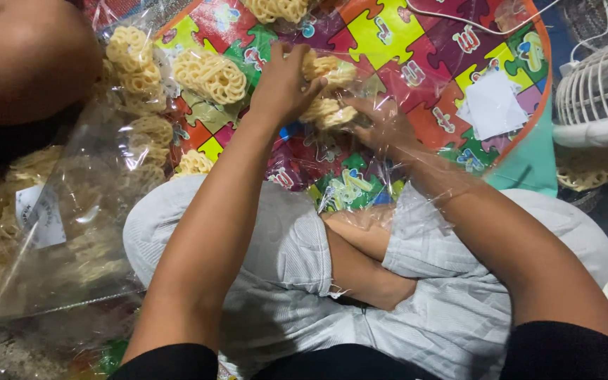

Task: Packaging fried snacks into clear plastic bags by hand while sitting on the floor

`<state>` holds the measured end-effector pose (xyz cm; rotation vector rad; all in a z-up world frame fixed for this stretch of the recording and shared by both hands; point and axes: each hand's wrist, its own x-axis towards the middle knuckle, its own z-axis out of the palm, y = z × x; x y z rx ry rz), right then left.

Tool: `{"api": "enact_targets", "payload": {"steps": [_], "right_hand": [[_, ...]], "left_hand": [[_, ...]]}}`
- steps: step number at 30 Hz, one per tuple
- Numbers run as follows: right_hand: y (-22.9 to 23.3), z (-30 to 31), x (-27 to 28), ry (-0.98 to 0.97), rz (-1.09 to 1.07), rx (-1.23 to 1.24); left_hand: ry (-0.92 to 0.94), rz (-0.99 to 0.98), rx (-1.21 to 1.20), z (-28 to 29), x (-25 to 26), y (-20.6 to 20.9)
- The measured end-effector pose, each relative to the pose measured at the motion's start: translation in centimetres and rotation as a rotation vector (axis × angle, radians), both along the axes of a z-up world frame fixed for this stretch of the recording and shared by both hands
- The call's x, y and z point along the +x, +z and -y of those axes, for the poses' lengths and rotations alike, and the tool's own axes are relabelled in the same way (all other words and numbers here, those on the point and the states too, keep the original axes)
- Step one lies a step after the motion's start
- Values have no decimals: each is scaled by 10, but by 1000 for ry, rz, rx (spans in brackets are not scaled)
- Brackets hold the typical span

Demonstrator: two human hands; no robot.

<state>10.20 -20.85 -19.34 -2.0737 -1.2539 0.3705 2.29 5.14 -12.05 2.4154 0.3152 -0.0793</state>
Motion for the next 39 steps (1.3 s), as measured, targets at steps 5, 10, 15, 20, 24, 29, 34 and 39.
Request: {"api": "enact_targets", "payload": {"steps": [5, 10, 15, 20, 24, 29, 34, 39], "right_hand": [[8, -15, -2, -30, -64, -12], [25, -21, -2, -43, -150, -3], [15, -20, 0, -81, -177, -132], [18, -28, 0, -15, -42, -189], [22, -28, 1, 36, -14, -258], [14, -24, 4, 102, -109, 74], [18, -23, 3, 99, -70, 82], [21, -9, 3, 99, -97, -91]], "left_hand": [[133, -148, 10, 2, -2, 10], [77, -112, 647, 66, -45, 34], [-268, 45, 619, 149, -122, 19], [-400, 81, 669, 168, -111, -10], [-508, -122, 620, 144, -102, 14], [-146, -337, 323, 45, -25, 94], [3, -370, 268, 5, -8, 68], [38, -304, 215, -2, -7, 48]]}}
